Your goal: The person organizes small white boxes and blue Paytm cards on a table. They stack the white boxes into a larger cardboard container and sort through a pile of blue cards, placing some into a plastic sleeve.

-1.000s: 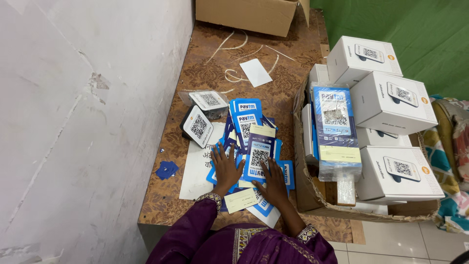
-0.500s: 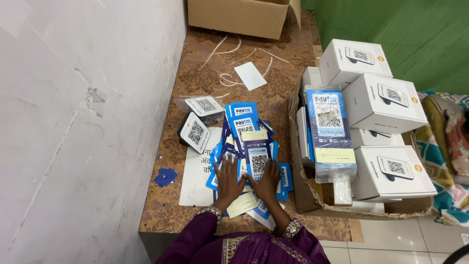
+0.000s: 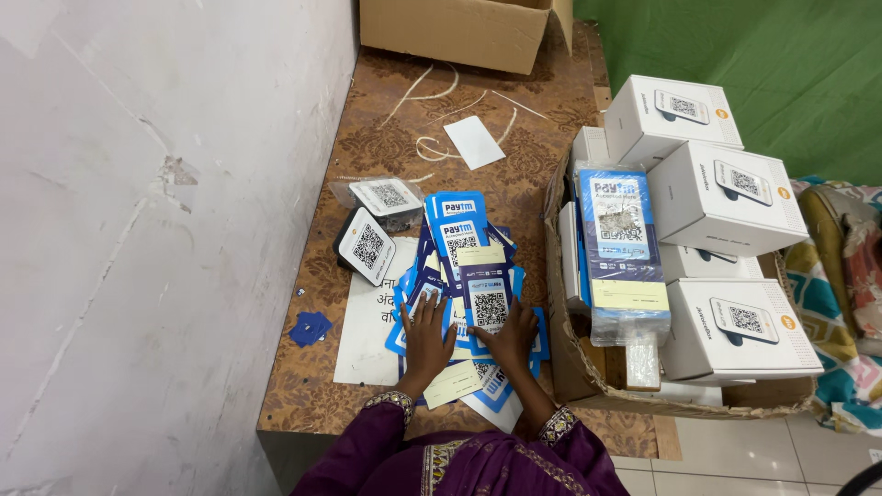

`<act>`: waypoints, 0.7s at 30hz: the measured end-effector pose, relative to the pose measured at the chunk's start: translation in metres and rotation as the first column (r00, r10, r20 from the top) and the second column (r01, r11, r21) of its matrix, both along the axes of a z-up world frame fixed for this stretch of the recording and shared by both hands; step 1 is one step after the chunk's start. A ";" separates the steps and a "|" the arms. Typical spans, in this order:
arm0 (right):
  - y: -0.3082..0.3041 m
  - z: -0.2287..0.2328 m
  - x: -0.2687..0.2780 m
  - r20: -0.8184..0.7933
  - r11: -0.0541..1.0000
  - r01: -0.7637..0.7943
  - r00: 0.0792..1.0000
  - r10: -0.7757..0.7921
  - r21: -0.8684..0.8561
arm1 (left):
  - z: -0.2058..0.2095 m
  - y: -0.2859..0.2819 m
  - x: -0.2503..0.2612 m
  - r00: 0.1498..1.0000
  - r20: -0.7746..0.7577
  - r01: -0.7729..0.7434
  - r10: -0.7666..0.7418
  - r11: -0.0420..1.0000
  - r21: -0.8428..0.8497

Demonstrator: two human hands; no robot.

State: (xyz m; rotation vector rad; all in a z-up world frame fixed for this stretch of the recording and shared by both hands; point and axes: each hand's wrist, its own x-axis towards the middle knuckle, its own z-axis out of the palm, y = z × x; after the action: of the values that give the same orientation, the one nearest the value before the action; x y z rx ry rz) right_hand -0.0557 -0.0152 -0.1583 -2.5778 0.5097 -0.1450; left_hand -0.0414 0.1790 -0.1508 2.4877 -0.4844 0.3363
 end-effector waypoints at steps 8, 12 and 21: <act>-0.028 -0.028 -0.001 0.049 0.970 0.038 0.997 -0.051 0.241 | -0.006 -0.001 0.000 0.997 0.072 0.003 -0.001 1.000 -0.024; -0.033 -0.035 -0.008 0.093 0.975 -0.010 0.996 -0.011 0.221 | -0.012 -0.003 0.002 0.988 -0.021 -0.152 0.152 0.955 -0.255; -0.024 -0.038 -0.009 0.192 0.996 -0.091 0.978 0.085 0.023 | -0.057 0.040 0.075 0.840 -0.282 -0.482 0.464 0.399 -0.780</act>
State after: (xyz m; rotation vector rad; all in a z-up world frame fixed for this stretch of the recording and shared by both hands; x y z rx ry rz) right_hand -0.0648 -0.0396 -0.1961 -2.5170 0.3233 -0.3472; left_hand 0.0341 0.2185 -0.2079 1.5857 0.3954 0.5984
